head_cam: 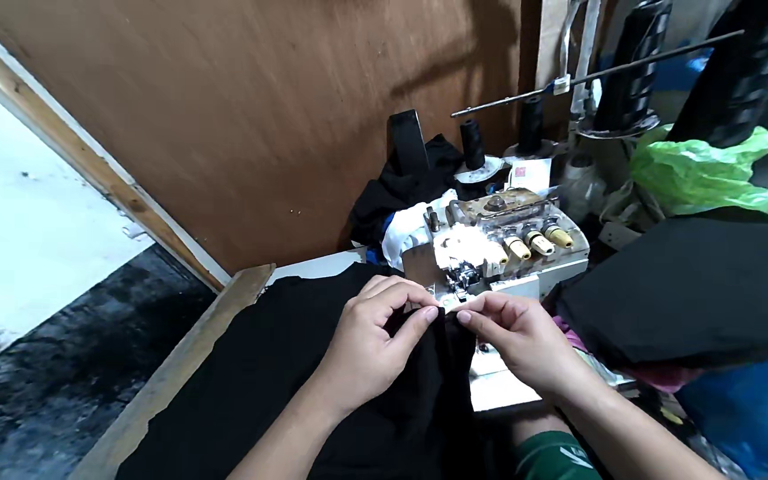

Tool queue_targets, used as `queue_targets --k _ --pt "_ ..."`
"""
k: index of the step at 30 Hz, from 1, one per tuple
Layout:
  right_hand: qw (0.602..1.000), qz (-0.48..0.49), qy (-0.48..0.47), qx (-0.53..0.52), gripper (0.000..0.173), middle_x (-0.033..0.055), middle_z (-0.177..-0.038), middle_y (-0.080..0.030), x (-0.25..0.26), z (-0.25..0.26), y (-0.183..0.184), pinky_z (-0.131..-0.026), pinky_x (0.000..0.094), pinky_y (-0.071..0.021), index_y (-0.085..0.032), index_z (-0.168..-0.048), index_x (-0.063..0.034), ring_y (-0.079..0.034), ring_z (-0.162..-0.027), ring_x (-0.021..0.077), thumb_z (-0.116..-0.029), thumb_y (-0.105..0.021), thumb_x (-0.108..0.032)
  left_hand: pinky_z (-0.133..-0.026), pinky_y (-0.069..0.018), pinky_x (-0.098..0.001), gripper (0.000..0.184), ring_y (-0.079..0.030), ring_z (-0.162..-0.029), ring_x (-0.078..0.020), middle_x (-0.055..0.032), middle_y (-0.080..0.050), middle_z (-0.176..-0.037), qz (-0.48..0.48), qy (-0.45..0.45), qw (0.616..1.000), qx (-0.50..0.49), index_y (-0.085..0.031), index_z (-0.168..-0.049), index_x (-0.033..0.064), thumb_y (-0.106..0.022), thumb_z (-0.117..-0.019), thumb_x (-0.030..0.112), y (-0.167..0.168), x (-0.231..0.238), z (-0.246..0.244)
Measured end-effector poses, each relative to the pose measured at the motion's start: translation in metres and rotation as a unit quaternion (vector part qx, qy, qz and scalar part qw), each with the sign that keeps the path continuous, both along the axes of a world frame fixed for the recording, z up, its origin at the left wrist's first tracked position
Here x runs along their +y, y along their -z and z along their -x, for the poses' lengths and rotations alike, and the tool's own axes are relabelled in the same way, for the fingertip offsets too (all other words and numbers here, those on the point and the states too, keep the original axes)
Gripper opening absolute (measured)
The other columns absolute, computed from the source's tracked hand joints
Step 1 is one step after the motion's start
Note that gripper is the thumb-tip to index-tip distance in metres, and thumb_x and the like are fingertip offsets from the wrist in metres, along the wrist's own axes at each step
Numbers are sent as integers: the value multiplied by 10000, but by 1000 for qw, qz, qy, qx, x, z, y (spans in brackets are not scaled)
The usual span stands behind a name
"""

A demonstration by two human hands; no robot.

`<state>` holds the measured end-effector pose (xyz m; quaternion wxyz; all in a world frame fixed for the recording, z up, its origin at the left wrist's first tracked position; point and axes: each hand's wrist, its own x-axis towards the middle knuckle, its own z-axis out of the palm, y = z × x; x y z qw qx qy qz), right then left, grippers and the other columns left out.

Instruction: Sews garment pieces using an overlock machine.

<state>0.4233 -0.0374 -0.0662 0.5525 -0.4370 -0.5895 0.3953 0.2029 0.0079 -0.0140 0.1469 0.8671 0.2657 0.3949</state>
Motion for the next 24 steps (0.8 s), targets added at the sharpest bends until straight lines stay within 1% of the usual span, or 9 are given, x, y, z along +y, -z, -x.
queue_targets --k 1,4,7,12,16,17,20,21,24 --pt "1000 0 15 5 91 28 -788 -728 1 0 -1 -610 268 -558 -767 -991 -125 -660 -655 129 -985 -702 -189 -857 -578 -272 113 -657 -992 -72 82 -696 -1040 9 17 1000 15 -729 -1037 178 -639 -1003 239 -2 -1 2" --pt "999 12 14 33 88 44 -740 -711 1 6 -14 -546 252 -500 -761 -978 -104 -612 -595 120 -958 -737 -187 -735 -591 -208 119 -661 -872 -39 76 -675 -990 28 38 998 35 -703 -1080 155 -612 -1015 194 -7 -6 2" --pt "997 17 -28 63 136 69 -776 -699 -2 14 -25 -578 252 -526 -747 -986 -77 -622 -626 133 -1003 -675 -190 -672 -577 -195 84 -647 -809 -42 72 -664 -949 28 26 999 16 -715 -1043 161 -653 -997 193 -11 -10 1" --pt "997 4 -49 57 213 60 -813 -707 -9 21 -37 -612 251 -569 -742 -983 -79 -659 -668 129 -1047 -599 -224 -725 -600 -222 89 -662 -873 -78 44 -672 -1019 45 41 997 -39 -773 -1013 143 -727 -936 139 -13 -18 0" --pt "998 -2 -58 32 358 66 -786 -671 -11 19 -38 -637 294 -567 -719 -1026 -80 -645 -677 156 -1108 -443 -292 -592 -572 -173 36 -663 -661 -29 50 -704 -754 70 -31 995 -64 -775 -896 111 -795 -868 123 -15 -33 -2" --pt "998 -4 -60 33 389 70 -797 -680 -12 18 -38 -649 306 -581 -717 -1044 -76 -659 -691 164 -1117 -406 -297 -595 -567 -179 34 -659 -686 -34 55 -703 -792 66 -30 995 -66 -779 -914 122 -786 -881 131 -13 -31 -3" --pt "997 -36 -59 18 399 81 -814 -675 -15 16 -37 -669 343 -619 -673 -1089 -74 -687 -718 186 -1126 -351 -307 -703 -596 -234 85 -674 -884 -94 48 -697 -1080 28 1 998 -55 -752 -1037 169 -716 -961 185 -4 -18 -4" --pt "997 -48 -52 13 365 77 -802 -662 -17 17 -36 -652 344 -614 -653 -1094 -86 -678 -705 185 -1124 -361 -304 -721 -604 -250 99 -682 -900 -107 45 -704 -1097 34 4 998 -54 -744 -1060 172 -709 -969 190 -3 -16 -5" --pt "995 -89 -27 -27 231 32 -763 -644 -21 15 -32 -583 301 -571 -613 -1127 -137 -649 -651 144 -1100 -403 -228 -625 -561 -235 108 -661 -784 -94 69 -706 -992 65 -5 997 -32 -732 -1067 206 -696 -978 255 -5 -17 -5"
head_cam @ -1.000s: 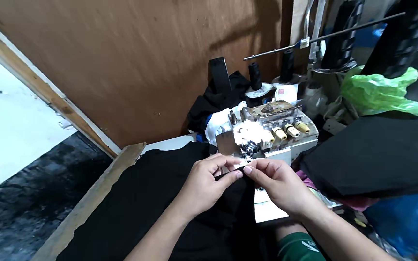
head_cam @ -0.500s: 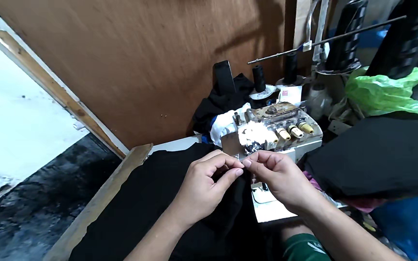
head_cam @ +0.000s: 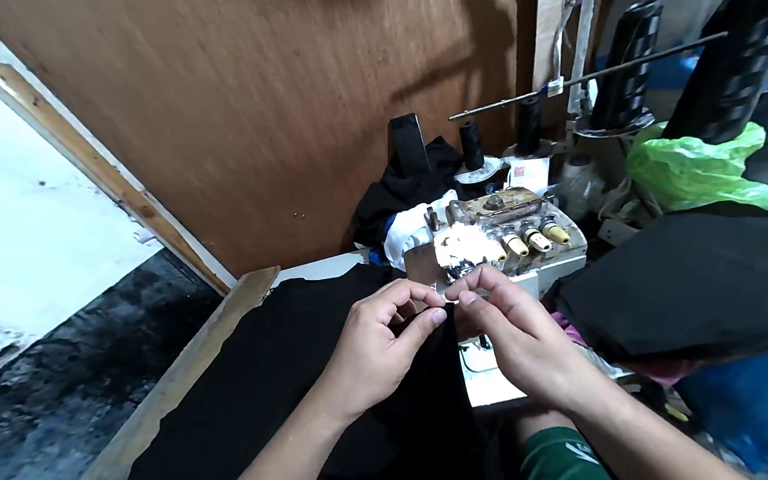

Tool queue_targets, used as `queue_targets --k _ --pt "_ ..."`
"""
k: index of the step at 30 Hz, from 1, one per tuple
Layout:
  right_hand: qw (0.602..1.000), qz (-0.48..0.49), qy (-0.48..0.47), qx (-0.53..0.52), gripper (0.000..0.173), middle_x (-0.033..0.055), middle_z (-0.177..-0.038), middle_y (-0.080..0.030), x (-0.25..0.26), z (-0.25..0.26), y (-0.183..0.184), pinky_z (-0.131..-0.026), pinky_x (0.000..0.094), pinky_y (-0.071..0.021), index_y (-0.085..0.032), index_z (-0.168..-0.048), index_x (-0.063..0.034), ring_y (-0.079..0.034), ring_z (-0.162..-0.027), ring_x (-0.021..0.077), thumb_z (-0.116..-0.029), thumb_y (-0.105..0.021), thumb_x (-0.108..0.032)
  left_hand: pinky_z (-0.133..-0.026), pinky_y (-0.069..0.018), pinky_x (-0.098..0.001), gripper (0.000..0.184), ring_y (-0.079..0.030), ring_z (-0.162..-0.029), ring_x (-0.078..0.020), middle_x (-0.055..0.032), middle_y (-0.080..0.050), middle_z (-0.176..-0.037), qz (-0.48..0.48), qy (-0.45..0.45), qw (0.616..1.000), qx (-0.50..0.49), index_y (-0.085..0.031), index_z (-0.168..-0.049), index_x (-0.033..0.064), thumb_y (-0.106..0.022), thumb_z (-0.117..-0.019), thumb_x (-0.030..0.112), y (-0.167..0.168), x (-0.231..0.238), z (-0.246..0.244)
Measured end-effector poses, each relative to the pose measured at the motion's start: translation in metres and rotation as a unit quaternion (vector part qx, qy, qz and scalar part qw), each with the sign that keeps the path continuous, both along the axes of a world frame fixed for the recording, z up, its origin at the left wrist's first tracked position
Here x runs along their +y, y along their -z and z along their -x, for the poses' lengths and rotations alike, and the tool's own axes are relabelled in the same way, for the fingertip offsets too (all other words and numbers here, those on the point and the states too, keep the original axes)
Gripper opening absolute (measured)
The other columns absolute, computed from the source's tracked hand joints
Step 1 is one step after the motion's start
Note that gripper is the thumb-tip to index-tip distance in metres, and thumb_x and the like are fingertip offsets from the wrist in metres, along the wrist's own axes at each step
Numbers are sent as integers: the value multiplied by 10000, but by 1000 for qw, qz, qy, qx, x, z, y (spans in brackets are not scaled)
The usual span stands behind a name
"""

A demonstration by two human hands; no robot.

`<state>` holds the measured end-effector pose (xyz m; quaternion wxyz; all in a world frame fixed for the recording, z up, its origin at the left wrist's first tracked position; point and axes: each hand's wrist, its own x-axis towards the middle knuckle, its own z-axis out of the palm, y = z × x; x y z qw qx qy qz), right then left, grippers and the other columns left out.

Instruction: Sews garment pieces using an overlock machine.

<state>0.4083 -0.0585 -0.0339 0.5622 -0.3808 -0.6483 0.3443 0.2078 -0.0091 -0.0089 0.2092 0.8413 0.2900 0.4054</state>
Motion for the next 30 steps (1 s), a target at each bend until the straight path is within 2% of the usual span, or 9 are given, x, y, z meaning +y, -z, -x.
queue_targets --k 4,10,12,14,19,22,24,27,30 --pt "996 -47 26 -66 198 -38 -716 -647 -3 -1 1 -503 265 -528 -569 -1182 -174 -624 -588 89 -1042 -430 -168 -707 -575 -233 187 -669 -846 -83 75 -712 -1015 32 24 998 46 -735 -1145 196 -687 -982 275 -8 1 3" --pt "997 -32 -46 -48 273 -21 -903 -733 -2 1 35 -668 285 -605 -553 -1317 -191 -699 -744 105 -1045 -551 -170 -764 -590 -231 97 -669 -875 -76 49 -702 -967 -14 38 998 54 -755 -982 143 -676 -985 200 -23 -2 12" --pt "994 -3 -85 -74 252 1 -1005 -740 0 -2 64 -783 305 -619 -613 -1278 -131 -718 -855 104 -1036 -565 -178 -610 -476 -130 128 -563 -640 22 46 -606 -693 -43 -27 993 110 -705 -826 66 -680 -949 90 -37 -22 17" --pt "991 21 -114 -64 229 25 -1040 -742 -1 -2 81 -831 302 -616 -652 -1225 -62 -720 -898 107 -1035 -577 -164 -537 -422 -143 161 -515 -542 0 -14 -586 -594 -91 -61 975 193 -706 -780 8 -693 -930 66 -47 -33 23" --pt "989 -102 32 -102 158 -42 -935 -698 4 5 96 -758 298 -627 -580 -1168 -137 -700 -819 69 -1013 -553 -149 -579 -496 -190 148 -613 -597 -52 -23 -649 -674 -232 18 953 193 -712 -868 64 -623 -963 133 -29 -7 48" --pt "980 -153 11 -123 240 -1 -990 -697 3 12 104 -798 323 -590 -685 -1138 -104 -674 -889 87 -1059 -476 -189 -709 -576 -200 121 -661 -821 -63 27 -685 -938 -64 39 995 58 -716 -1032 87 -617 -1016 154 -40 -11 28" --pt "983 -117 -47 -131 371 16 -1072 -713 -5 18 110 -870 344 -602 -683 -1214 -104 -691 -966 96 -1092 -479 -389 -676 -567 -192 114 -654 -784 -57 25 -685 -917 -54 -9 996 76 -715 -1012 81 -622 -1017 146 -43 -19 29" --pt "981 -107 -25 -159 351 6 -978 -713 -12 24 124 -824 331 -587 -713 -1078 -125 -684 -920 97 -1042 -577 -446 -569 -443 -263 175 -547 -568 -116 -106 -612 -656 -81 -137 954 253 -663 -767 -35 -678 -936 6 -48 -34 43" --pt "982 -121 -4 -143 233 -1 -948 -709 -17 19 127 -784 289 -581 -718 -982 -119 -677 -899 78 -1041 -596 -309 -661 -538 -176 80 -614 -697 -37 4 -648 -805 -29 -65 993 92 -671 -956 35 -624 -998 83 -43 -11 43"
